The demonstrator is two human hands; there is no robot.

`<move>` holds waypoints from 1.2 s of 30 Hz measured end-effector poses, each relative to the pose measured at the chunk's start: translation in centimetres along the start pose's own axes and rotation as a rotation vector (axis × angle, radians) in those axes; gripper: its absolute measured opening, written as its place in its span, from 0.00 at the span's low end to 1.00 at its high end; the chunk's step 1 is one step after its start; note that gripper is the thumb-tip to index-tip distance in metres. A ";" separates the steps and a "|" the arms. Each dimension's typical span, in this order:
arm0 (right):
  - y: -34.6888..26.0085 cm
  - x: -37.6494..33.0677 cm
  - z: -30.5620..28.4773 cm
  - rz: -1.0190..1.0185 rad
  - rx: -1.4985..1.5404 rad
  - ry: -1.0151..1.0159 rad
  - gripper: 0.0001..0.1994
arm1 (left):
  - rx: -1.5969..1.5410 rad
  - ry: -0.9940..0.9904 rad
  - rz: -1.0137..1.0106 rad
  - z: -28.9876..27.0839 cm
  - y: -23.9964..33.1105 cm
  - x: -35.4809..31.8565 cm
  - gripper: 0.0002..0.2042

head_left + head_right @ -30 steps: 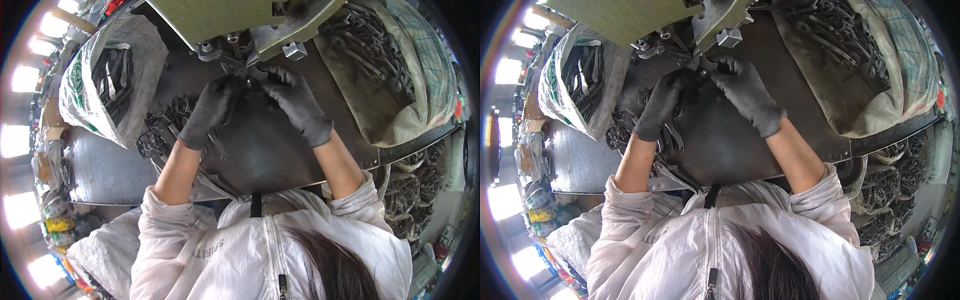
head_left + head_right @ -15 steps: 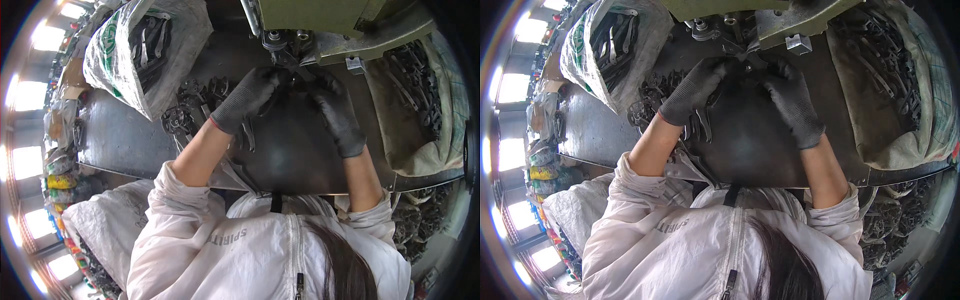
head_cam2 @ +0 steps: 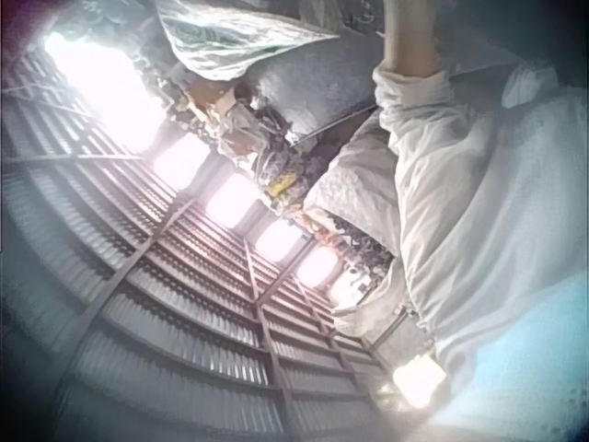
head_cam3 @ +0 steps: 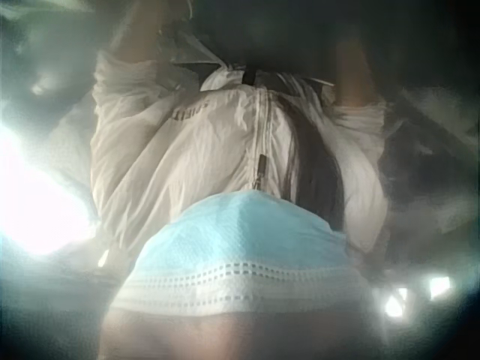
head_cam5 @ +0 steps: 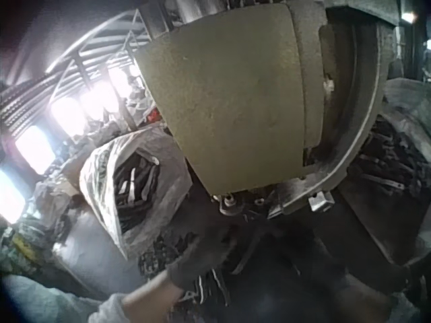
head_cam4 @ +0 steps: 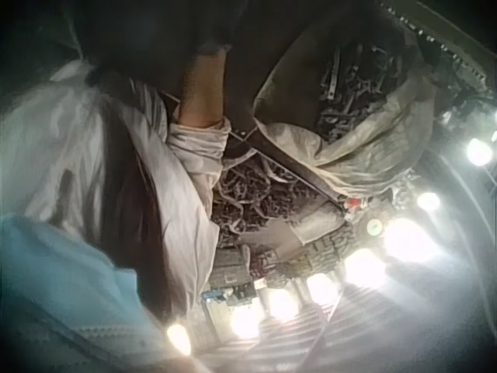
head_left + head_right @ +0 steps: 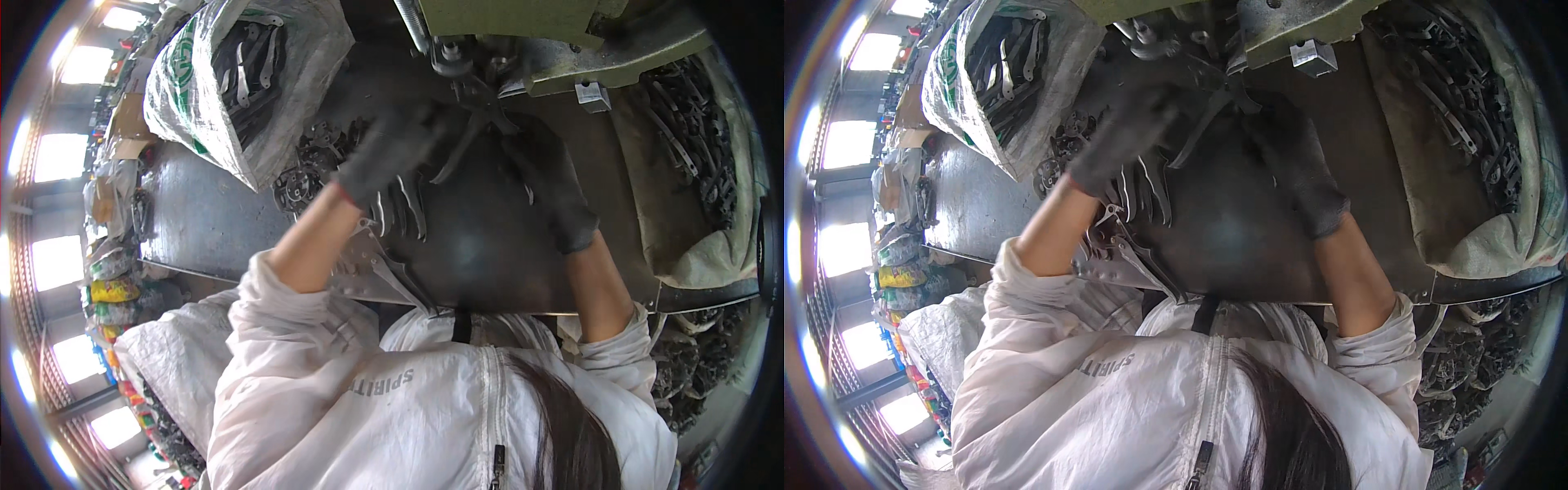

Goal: The person gathers metal handles and plates from bags, aligns them under a machine press to join them, and then tosses the assembled tools into a large white sack.

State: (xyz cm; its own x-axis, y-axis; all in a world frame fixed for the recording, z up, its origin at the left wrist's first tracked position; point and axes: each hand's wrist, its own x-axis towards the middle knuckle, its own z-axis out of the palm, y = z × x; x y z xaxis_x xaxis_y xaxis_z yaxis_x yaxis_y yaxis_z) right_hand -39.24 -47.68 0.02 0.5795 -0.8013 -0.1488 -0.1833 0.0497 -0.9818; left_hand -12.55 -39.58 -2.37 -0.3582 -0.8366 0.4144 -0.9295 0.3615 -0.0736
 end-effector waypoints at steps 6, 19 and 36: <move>-0.4 -0.5 -0.5 0.146 0.237 0.019 0.20 | 0.475 -0.455 -0.670 -11.0 -13.0 -5.4 0.19; -1.7 -2.1 1.0 0.072 0.173 -0.045 0.21 | -0.324 0.151 -0.740 -11.8 -19.7 -17.8 0.20; 0.0 -2.6 -0.5 0.028 0.686 0.032 0.18 | -0.941 0.012 -0.493 -6.1 12.7 6.2 0.19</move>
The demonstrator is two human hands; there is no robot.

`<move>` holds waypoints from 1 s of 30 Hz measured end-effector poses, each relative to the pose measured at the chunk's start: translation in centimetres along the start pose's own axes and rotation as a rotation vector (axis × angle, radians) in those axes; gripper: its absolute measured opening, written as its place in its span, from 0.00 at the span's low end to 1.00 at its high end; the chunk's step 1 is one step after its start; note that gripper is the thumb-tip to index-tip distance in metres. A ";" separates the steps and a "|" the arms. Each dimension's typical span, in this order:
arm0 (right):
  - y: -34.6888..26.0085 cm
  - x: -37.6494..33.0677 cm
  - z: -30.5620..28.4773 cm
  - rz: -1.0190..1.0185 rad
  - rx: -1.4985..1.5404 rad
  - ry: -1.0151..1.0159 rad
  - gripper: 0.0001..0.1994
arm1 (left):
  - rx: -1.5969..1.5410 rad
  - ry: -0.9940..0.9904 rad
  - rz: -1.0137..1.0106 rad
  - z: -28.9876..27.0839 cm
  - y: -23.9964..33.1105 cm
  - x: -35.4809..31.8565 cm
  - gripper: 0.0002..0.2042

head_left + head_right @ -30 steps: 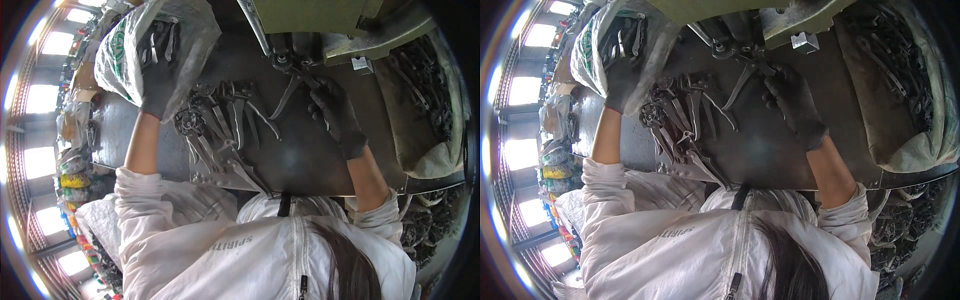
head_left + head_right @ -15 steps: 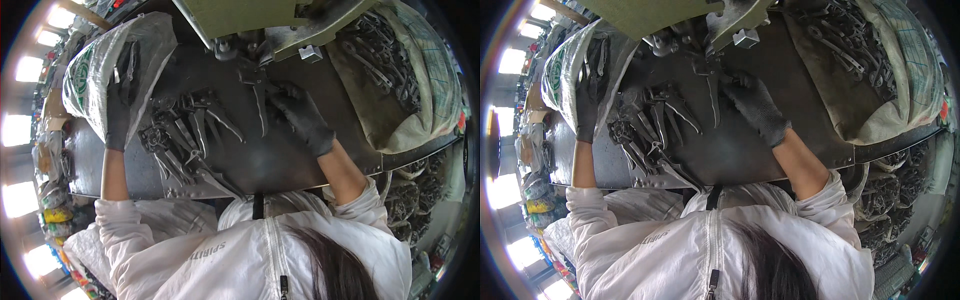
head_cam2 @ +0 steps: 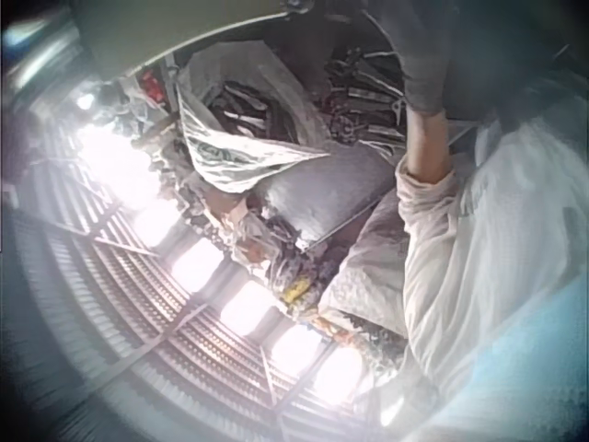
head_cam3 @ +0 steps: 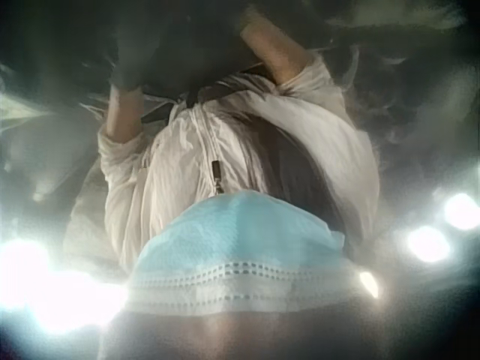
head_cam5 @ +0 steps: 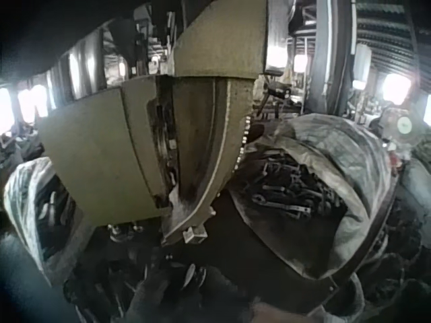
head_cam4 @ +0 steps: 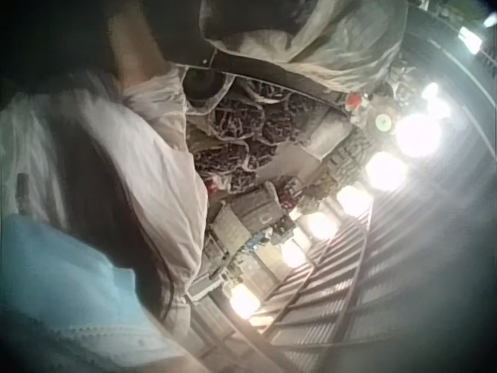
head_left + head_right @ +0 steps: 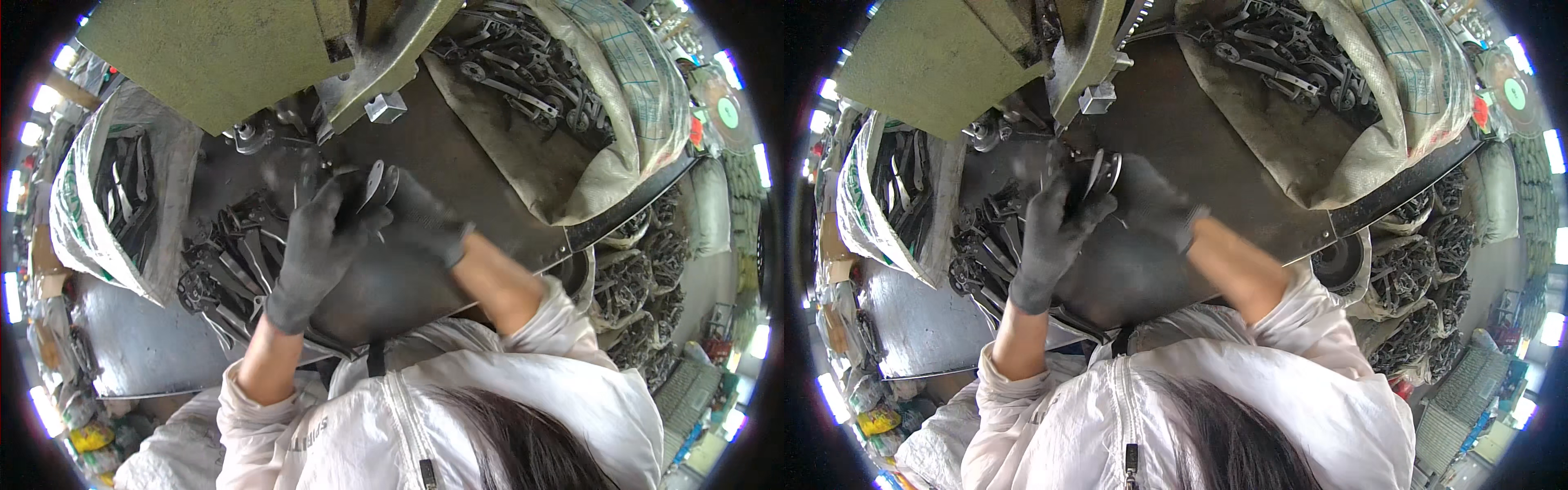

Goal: The person gathers metal handles and plates from bags, aligns them under a machine press to join them, and then tosses the assembled tools into a large white sack.

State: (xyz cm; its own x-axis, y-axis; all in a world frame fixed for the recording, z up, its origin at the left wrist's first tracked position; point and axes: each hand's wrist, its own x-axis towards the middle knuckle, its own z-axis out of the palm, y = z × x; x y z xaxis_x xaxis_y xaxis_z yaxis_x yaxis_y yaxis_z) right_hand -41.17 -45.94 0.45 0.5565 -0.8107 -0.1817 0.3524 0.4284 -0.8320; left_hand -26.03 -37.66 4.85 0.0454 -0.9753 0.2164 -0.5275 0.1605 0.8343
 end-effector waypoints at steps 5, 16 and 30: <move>-13.7 4.6 -14.9 -0.320 -2.168 0.255 0.28 | 0.551 -0.066 -0.071 -0.8 -7.7 -0.9 0.13; -11.8 -2.5 -20.6 -0.373 -1.722 1.102 0.33 | -0.464 0.145 -0.676 -3.2 -5.9 0.3 0.26; -14.7 0.6 -13.6 -0.917 -1.918 0.377 0.20 | -0.412 0.063 -0.615 -4.2 -3.8 0.1 0.20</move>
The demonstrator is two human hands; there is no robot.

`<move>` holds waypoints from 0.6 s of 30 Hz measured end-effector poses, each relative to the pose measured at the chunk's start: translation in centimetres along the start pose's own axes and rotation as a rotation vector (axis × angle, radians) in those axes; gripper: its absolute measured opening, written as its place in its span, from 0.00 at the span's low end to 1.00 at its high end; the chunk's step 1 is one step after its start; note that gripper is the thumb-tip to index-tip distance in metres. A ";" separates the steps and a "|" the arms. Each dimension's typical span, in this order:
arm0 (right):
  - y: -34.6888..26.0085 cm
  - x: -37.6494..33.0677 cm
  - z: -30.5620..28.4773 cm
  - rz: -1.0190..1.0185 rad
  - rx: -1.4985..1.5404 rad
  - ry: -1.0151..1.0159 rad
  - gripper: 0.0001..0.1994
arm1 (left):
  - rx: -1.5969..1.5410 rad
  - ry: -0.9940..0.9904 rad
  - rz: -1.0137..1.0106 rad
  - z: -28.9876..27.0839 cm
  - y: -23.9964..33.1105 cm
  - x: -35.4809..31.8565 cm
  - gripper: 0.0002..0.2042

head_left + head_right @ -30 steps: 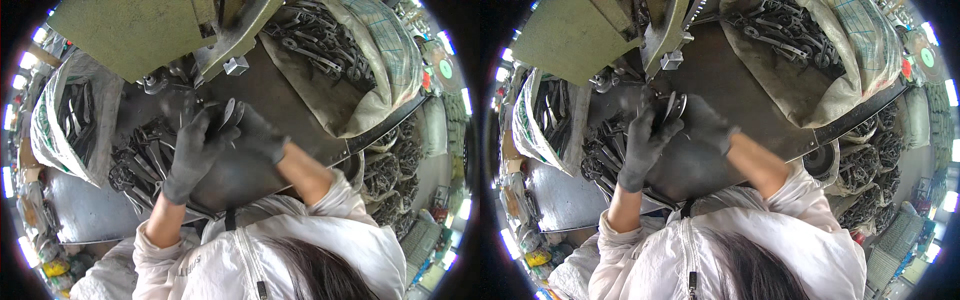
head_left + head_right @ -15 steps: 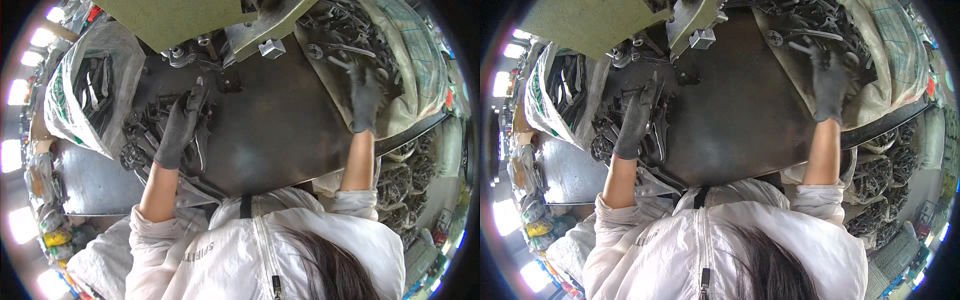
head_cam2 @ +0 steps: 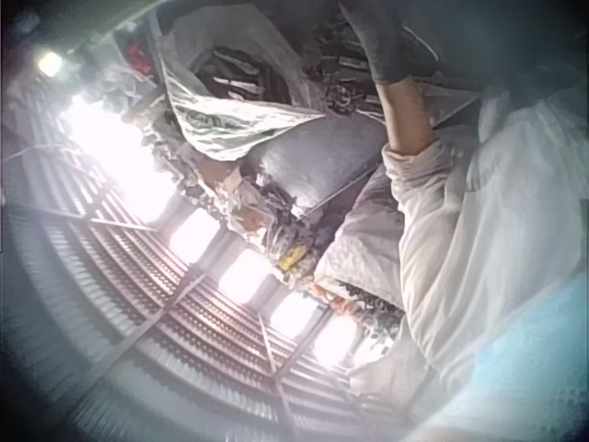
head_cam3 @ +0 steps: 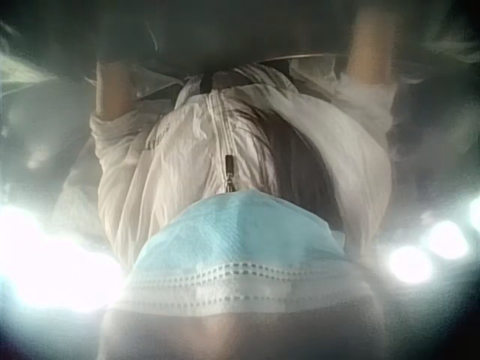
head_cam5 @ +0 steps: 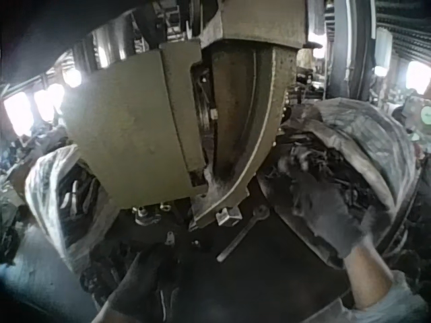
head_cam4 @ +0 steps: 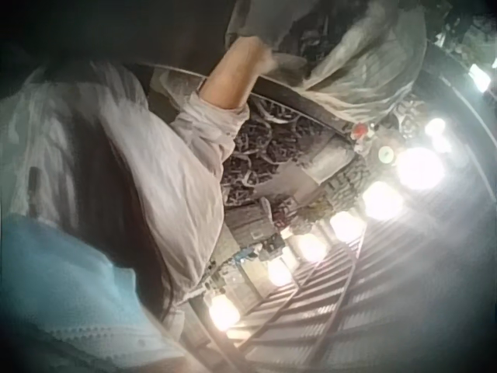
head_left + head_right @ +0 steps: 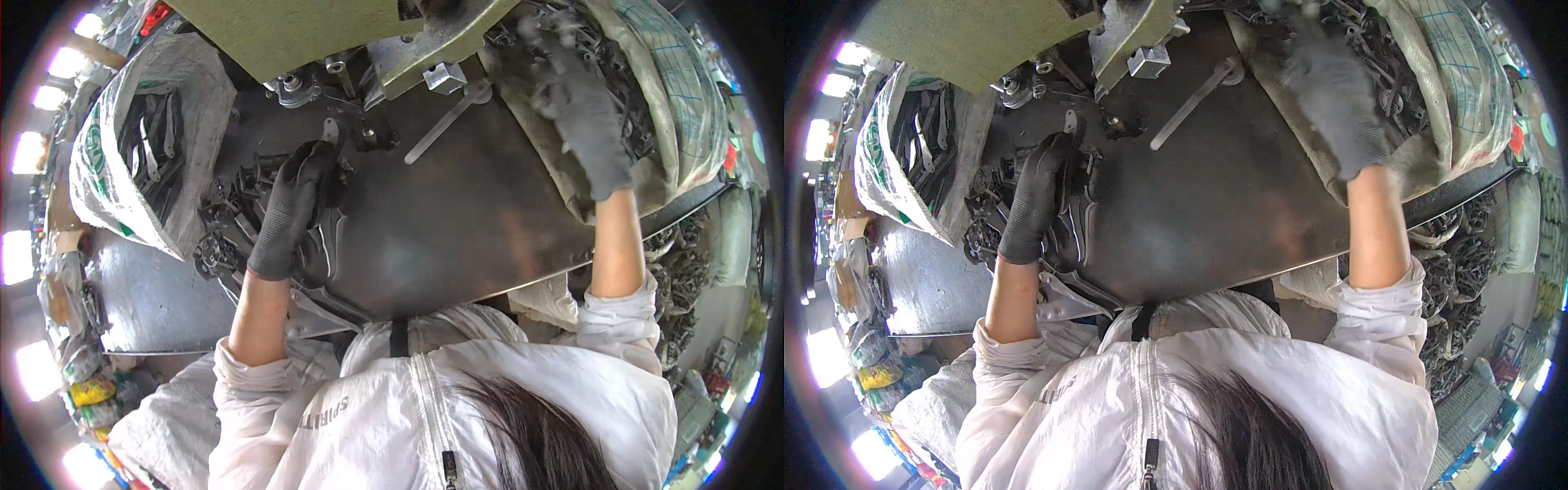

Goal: The person gathers metal handles and plates from bags, aligns them under a machine press to join them, and then tosses the assembled tools into a large white sack.

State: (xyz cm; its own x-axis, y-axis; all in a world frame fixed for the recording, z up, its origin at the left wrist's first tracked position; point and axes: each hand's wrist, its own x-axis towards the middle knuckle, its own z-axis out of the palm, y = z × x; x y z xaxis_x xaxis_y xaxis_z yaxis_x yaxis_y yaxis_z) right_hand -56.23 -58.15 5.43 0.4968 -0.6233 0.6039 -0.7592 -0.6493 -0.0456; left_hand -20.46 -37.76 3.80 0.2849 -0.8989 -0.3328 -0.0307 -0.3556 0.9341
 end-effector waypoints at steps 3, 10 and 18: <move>-8.8 1.4 -0.6 0.191 0.438 -0.257 0.22 | -0.003 -0.026 0.068 -0.6 -0.6 0.1 0.20; -15.5 0.9 4.9 0.743 1.575 -0.351 0.19 | -0.135 -0.118 0.145 0.1 -2.0 1.7 0.21; -19.1 0.2 6.2 0.606 1.489 -0.479 0.15 | 0.190 -0.098 0.232 -0.8 -2.1 3.7 0.20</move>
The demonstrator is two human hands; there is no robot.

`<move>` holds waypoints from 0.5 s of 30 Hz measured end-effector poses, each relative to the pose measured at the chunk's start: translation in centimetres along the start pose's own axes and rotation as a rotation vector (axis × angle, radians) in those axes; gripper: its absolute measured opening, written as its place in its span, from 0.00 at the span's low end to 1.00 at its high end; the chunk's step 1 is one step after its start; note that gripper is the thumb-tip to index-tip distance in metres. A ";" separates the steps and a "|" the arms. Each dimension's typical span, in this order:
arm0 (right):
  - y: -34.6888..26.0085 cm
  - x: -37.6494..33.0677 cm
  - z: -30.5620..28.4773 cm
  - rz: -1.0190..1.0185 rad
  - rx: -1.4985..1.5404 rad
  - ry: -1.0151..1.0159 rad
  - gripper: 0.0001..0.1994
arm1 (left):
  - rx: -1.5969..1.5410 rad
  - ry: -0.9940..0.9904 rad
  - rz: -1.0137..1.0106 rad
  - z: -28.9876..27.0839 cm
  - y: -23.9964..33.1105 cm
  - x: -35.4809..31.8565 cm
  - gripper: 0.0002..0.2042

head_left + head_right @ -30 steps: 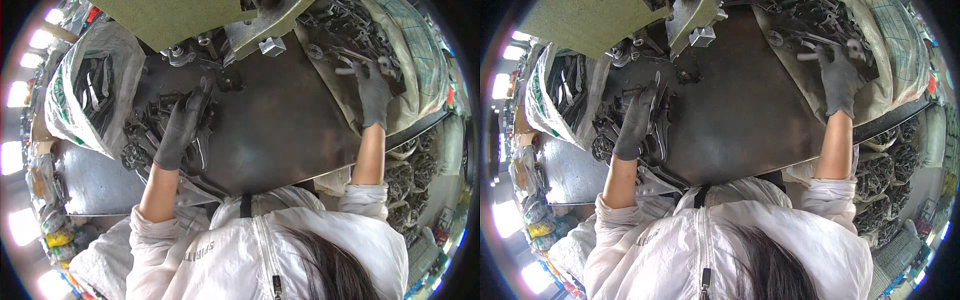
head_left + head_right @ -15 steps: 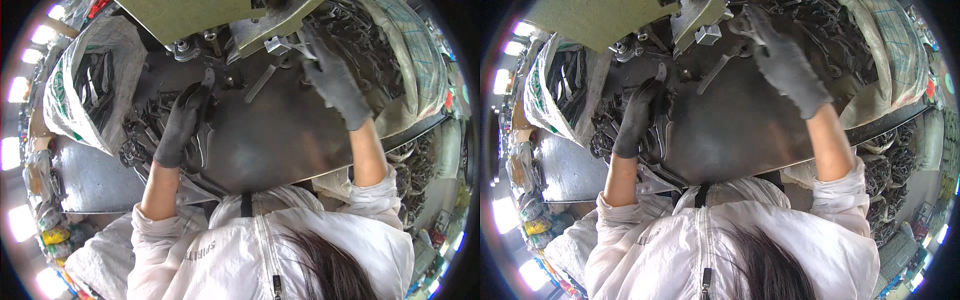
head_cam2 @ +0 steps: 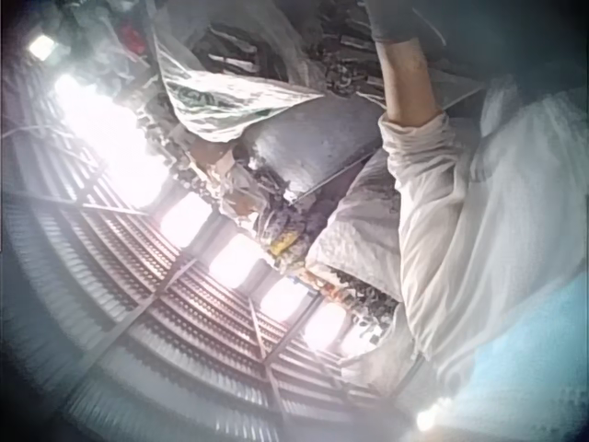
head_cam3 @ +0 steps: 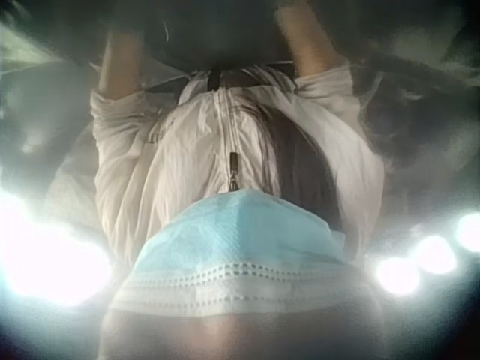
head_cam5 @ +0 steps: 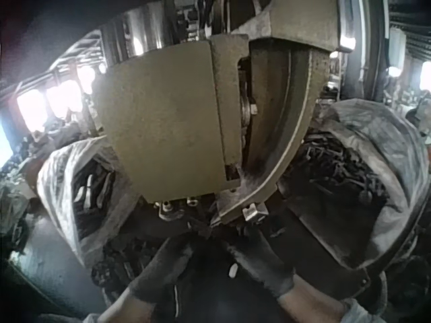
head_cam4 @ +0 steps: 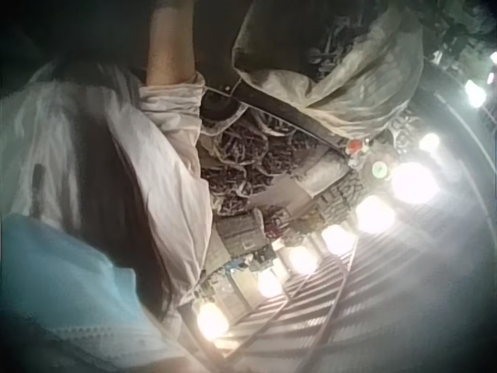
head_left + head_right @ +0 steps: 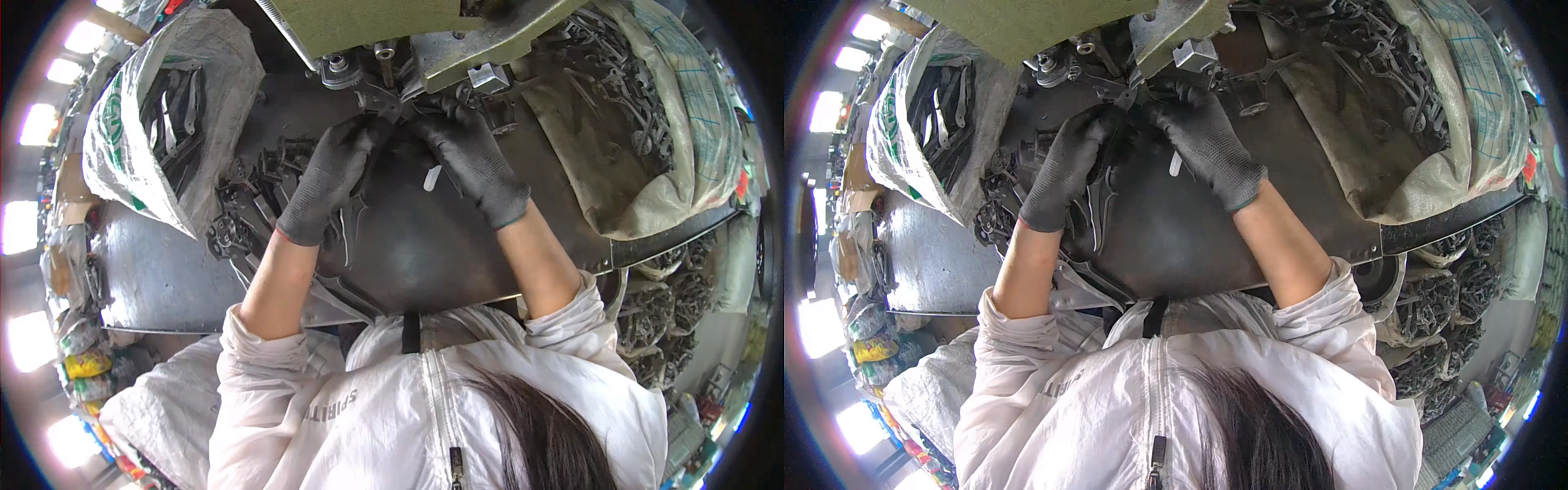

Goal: The person gathers metal handles and plates from bags, aligns them under a machine press to join them, and then tosses the assembled tools into a large white sack.

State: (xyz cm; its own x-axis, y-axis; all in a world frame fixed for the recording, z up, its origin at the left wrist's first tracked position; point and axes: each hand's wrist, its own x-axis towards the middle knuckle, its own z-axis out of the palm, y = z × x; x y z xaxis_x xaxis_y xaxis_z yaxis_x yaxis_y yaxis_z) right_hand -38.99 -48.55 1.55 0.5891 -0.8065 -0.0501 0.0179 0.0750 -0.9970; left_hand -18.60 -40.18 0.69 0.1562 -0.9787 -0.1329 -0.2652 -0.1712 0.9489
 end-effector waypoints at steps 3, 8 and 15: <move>3.9 1.6 -0.6 -0.307 -0.402 -0.023 0.14 | 0.029 -0.077 0.192 -1.0 -3.4 1.3 0.18; 6.1 1.5 -1.2 -0.227 -0.500 -0.129 0.15 | 0.620 0.005 0.259 -2.6 -1.6 0.6 0.16; 0.7 -1.1 1.7 0.187 0.066 0.054 0.16 | 1.344 0.528 0.161 -21.4 -2.3 -0.1 0.12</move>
State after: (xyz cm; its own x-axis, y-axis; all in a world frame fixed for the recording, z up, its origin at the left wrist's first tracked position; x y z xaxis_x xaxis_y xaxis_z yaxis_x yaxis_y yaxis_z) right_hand -38.30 -46.58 1.00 0.5431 -0.8050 -0.2389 -0.0340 0.2632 -0.9642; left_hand 2.40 -37.23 4.62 0.2859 -0.8930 0.3475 -0.9407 -0.3306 -0.0756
